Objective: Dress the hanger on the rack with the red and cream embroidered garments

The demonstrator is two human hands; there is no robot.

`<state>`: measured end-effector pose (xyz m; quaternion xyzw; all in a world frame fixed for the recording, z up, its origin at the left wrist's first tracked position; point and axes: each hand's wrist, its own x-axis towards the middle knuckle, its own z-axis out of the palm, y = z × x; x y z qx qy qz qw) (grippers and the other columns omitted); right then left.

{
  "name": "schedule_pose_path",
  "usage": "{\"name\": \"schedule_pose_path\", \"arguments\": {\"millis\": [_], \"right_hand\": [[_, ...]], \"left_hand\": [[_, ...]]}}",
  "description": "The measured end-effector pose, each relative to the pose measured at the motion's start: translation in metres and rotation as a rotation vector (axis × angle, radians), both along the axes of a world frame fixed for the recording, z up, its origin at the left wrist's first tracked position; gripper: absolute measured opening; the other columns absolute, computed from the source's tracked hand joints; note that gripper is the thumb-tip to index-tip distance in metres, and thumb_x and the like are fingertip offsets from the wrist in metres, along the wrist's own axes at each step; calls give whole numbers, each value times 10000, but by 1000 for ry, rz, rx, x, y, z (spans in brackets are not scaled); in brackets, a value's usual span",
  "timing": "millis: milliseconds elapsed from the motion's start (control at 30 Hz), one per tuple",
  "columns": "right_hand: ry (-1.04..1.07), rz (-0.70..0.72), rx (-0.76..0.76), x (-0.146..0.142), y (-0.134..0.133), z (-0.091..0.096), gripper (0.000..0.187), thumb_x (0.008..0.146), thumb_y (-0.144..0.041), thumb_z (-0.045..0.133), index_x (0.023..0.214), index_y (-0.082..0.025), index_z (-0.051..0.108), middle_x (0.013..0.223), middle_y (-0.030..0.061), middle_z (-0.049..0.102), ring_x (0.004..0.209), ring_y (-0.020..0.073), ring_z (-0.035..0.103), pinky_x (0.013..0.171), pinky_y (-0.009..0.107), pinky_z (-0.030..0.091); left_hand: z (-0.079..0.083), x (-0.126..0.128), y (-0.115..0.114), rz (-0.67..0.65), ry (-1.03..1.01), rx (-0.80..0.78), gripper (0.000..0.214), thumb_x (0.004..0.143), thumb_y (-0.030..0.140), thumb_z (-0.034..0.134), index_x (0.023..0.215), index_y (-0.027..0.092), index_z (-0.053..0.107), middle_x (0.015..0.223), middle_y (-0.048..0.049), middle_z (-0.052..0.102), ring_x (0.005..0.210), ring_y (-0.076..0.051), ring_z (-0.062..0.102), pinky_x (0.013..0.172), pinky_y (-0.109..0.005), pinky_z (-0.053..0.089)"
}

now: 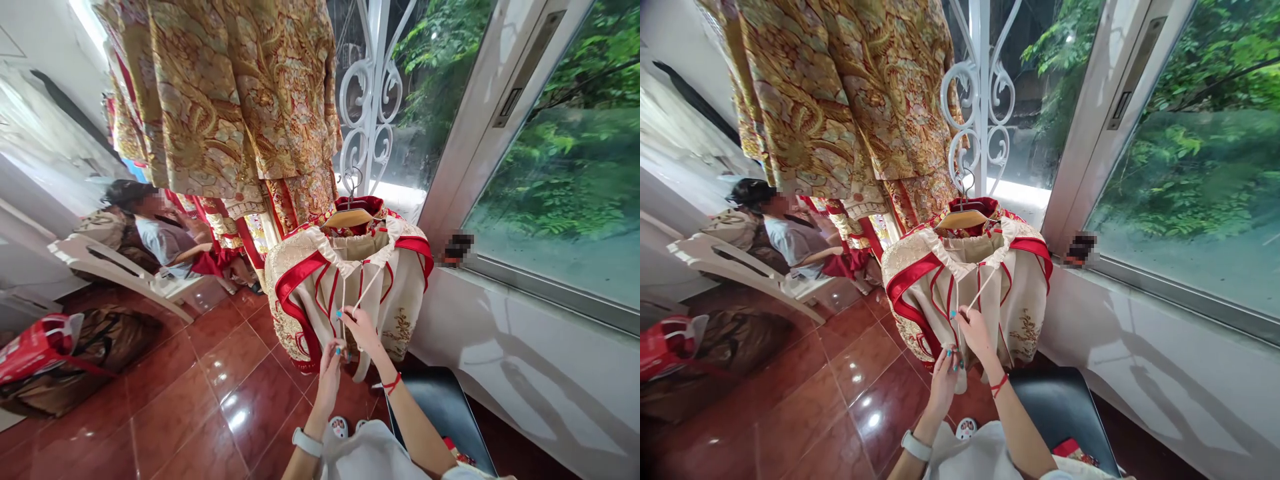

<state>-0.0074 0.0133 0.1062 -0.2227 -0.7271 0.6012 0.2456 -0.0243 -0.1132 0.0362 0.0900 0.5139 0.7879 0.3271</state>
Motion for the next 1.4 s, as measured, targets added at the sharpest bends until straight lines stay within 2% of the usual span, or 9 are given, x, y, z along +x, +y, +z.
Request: {"name": "schedule_pose_path", "arguments": {"millis": [100, 267, 433, 567, 733, 1033, 1200, 1267, 1400], "right_hand": [[-6, 11, -33, 3, 0, 0, 395, 826, -533, 533, 628, -194, 491, 550, -61, 320, 549, 104, 279, 535, 257, 211], [73, 74, -179, 19, 0, 3, 504, 766, -665, 581, 613, -193, 494, 533, -69, 275, 513, 89, 219, 503, 261, 161], [123, 43, -263, 29, 5, 0, 554, 708, -714, 643, 587, -191, 505, 499, -67, 291, 473, 75, 222, 475, 261, 147], [162, -77, -294, 55, 29, 31, 523, 644, -674, 709, 566, -186, 538, 513, -34, 371, 470, 73, 236, 463, 268, 150], [99, -62, -196, 88, 46, 71, 413, 688, -540, 728, 562, -180, 569, 540, -5, 453, 505, 90, 302, 477, 265, 198], [-2, 39, -589, 29, 4, -31, 554, 526, -678, 731, 538, -215, 427, 458, -100, 248, 421, 41, 134, 401, 227, 61], [12, -3, -376, 23, -9, -29, 490, 701, -660, 633, 593, -212, 466, 487, -68, 333, 442, 73, 247, 402, 220, 190], [19, -23, -255, 22, -18, -25, 410, 789, -579, 588, 628, -211, 507, 524, -36, 421, 494, 105, 360, 448, 232, 307], [-28, 53, 7, 36, -16, -12, 173, 773, -349, 648, 687, -209, 596, 630, 19, 570, 630, 164, 506, 588, 281, 442]], "left_hand": [[40, -36, -16, 63, 428, -132, 231, 806, 488, 629, 896, 275, 638, 896, -63, 620, 806, -228, 602, 752, -382, 519], [108, -160, -24, 542, 844, -256, 335, 820, 423, 586, 1080, 214, 554, 1149, -90, 577, 1090, -243, 568, 927, -378, 477], [103, -239, -3, 68, 699, -287, 412, 726, 452, 641, 1011, 157, 607, 867, -53, 657, 836, -196, 610, 739, -282, 494], [97, -262, -10, 218, 820, -366, 287, 703, 439, 614, 754, 156, 611, 663, -5, 591, 658, -157, 510, 617, -257, 423], [97, -282, -28, 266, 892, -369, 317, 740, 457, 586, 819, 157, 653, 741, -21, 640, 724, -172, 524, 669, -257, 428], [51, -233, 9, 305, 743, -365, 405, 793, 559, 549, 730, 161, 592, 760, -49, 628, 825, -223, 580, 787, -341, 496], [77, -139, 21, 1095, 756, -454, 329, 900, 326, 393, 1119, 187, 596, 1189, -138, 549, 1154, -277, 535, 973, -441, 460], [85, -90, 31, 834, 830, -403, 309, 910, 328, 393, 1139, 247, 583, 1122, -123, 572, 1068, -276, 575, 954, -463, 470], [100, -33, 63, -130, 557, -188, 380, 866, 364, 542, 1233, 263, 554, 920, -61, 613, 796, -198, 615, 731, -349, 516]]}}
